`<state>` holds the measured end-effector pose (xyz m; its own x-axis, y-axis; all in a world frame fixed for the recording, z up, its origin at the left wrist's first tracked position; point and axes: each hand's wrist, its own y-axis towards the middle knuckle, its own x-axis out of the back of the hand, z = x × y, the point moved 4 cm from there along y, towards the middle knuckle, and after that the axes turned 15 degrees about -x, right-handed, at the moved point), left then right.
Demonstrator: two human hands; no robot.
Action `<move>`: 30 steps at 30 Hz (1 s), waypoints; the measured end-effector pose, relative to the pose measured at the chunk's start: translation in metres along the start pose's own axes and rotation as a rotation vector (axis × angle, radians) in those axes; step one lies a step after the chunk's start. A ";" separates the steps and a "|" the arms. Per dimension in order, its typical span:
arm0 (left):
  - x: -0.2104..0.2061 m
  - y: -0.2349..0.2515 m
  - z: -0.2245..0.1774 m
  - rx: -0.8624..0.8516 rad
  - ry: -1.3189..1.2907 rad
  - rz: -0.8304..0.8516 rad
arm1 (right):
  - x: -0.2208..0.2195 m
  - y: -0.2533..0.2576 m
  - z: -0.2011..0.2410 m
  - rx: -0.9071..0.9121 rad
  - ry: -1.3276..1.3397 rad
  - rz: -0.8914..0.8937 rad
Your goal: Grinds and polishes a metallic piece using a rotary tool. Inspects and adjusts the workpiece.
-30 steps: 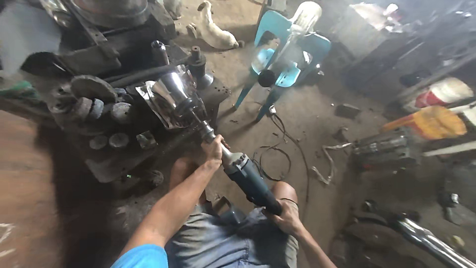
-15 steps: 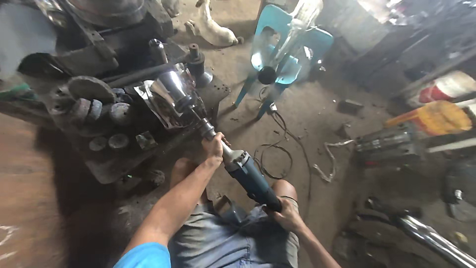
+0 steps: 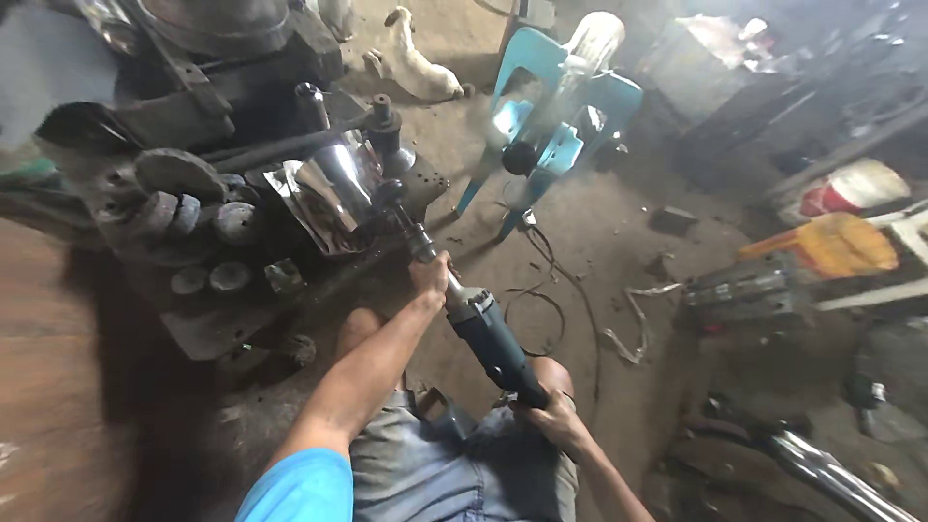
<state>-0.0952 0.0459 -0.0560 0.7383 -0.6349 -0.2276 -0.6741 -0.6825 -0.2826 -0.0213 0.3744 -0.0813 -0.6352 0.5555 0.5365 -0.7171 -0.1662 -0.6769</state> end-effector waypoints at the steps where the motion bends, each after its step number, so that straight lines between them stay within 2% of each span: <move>1: 0.001 -0.002 0.000 0.002 -0.004 0.011 | 0.001 -0.004 0.001 0.019 0.003 -0.010; 3: 0.005 -0.008 -0.007 -0.030 -0.038 0.025 | 0.002 -0.013 0.000 0.099 0.037 -0.034; 7: 0.025 -0.032 -0.041 -0.196 -0.302 0.112 | 0.006 -0.032 -0.003 0.298 0.099 -0.006; 10: 0.051 -0.061 -0.057 -0.235 -0.524 0.273 | 0.008 -0.048 -0.003 0.278 -0.045 0.031; 13: 0.090 -0.089 -0.057 -0.148 -0.624 0.335 | 0.011 -0.056 -0.005 0.248 -0.248 0.017; 17: 0.141 -0.124 -0.041 -0.104 -0.586 0.290 | 0.009 -0.068 -0.010 0.295 -0.410 0.049; 21: 0.165 -0.155 -0.037 -0.008 -0.486 0.200 | -0.010 -0.083 -0.016 0.291 -0.455 0.075; 24: 0.182 -0.161 -0.034 -0.008 -0.471 0.269 | -0.018 -0.094 -0.013 0.303 -0.512 0.039; 27: 0.203 -0.158 -0.028 -0.049 -0.416 0.416 | -0.020 -0.103 -0.006 0.308 -0.515 0.035; 30: 0.215 -0.162 -0.030 0.016 -0.351 0.349 | -0.016 -0.113 0.005 0.288 -0.483 0.060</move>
<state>0.1720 0.0094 -0.0316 0.4343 -0.6626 -0.6103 -0.8840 -0.4435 -0.1476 0.0682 0.3799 -0.0109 -0.6880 0.1138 0.7168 -0.6819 -0.4394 -0.5847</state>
